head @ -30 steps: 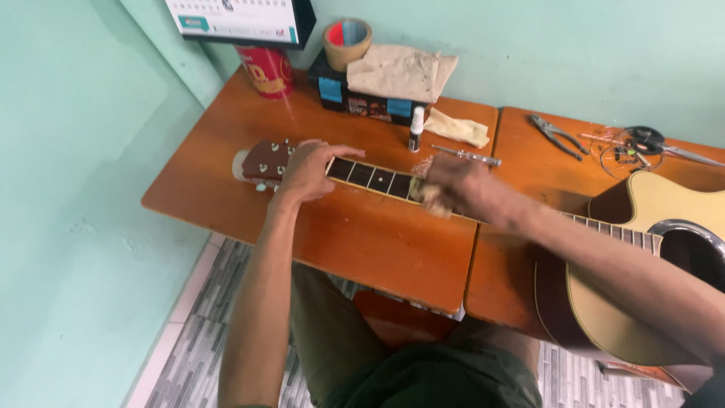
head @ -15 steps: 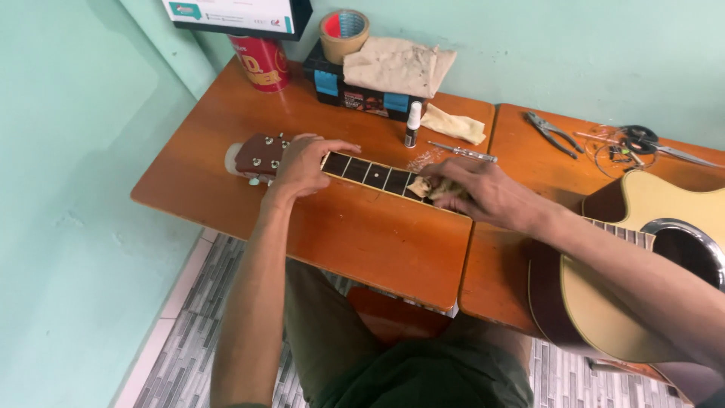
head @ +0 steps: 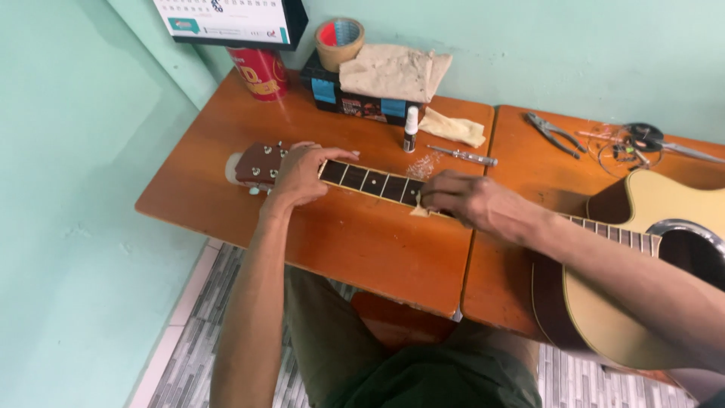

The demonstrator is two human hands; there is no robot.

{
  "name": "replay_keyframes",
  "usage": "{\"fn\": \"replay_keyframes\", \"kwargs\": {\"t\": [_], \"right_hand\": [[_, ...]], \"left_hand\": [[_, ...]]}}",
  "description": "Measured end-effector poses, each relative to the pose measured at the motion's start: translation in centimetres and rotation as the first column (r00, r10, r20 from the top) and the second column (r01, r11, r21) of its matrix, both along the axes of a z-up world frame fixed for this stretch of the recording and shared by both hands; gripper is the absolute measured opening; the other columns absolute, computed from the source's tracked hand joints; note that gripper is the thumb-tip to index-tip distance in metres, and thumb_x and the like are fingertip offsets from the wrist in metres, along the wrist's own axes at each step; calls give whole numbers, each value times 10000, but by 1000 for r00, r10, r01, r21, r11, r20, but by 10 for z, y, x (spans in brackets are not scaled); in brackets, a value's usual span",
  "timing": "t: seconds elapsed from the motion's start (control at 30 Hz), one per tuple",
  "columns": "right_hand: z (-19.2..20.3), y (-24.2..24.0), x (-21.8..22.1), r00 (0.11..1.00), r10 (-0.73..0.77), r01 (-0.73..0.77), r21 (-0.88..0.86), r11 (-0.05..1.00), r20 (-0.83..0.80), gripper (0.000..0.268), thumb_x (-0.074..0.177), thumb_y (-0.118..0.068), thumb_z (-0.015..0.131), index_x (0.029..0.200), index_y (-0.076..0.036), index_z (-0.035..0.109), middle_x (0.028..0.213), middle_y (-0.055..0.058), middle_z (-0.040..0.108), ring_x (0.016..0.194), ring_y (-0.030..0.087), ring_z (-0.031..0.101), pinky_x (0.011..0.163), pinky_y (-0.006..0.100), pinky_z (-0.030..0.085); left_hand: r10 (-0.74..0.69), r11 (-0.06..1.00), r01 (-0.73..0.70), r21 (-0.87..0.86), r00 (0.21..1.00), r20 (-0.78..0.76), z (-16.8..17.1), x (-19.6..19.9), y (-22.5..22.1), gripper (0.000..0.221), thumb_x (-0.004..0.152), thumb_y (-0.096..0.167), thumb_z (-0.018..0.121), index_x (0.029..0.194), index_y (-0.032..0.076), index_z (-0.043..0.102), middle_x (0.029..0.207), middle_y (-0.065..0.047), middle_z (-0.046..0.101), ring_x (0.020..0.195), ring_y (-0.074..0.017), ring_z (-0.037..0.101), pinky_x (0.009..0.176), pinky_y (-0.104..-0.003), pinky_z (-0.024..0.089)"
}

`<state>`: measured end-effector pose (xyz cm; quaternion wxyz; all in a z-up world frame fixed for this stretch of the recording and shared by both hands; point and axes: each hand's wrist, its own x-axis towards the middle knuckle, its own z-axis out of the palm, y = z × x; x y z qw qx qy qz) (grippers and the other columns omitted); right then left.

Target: Polishing the frets of an acoustic guitar using a cloth and polishing compound.

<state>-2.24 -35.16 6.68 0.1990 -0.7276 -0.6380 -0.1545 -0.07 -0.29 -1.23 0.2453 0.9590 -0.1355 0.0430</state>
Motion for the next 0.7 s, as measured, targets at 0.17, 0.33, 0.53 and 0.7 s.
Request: {"fn": "replay_keyframes", "kwargs": {"t": [0.17, 0.33, 0.53, 0.7], "right_hand": [[-12, -7, 14, 999, 7, -4, 54, 999, -46, 156, 992, 19, 560, 988, -29, 708, 992, 121, 690, 988, 316, 727, 833, 369, 613], [-7, -8, 10, 999, -5, 6, 11, 1000, -51, 175, 983, 14, 580, 1009, -60, 737, 973, 92, 692, 974, 263, 736, 832, 328, 636], [-3, -9, 9, 998, 27, -26, 22, 999, -53, 117, 969, 0, 595, 986, -53, 699, 917, 86, 658, 958, 286, 728, 826, 366, 631], [-12, -15, 27, 999, -37, 37, 16, 999, -1, 92, 960, 2, 631, 977, -38, 712, 887, 89, 670, 907, 247, 736, 814, 326, 645]], "left_hand": [[-3, 1000, 3, 28, 1000, -5, 1, 2, 0, 765, 560, -9, 726, 1219, 381, 722, 852, -78, 707, 946, -254, 694, 1140, -376, 346], [-2, 998, 2, 56, 1000, -9, -4, 4, 5, 804, 522, -1, 750, 1223, 391, 717, 854, -59, 713, 943, -229, 695, 1145, -372, 345], [-9, 999, 11, 47, 999, -47, 3, 3, 1, 794, 551, 3, 761, 1253, 369, 703, 886, -75, 725, 965, -249, 696, 1162, -398, 325], [2, 1000, 0, 31, 998, -59, 7, 1, -1, 773, 579, -2, 759, 1249, 380, 707, 883, -80, 732, 964, -259, 696, 1171, -396, 322]]}}
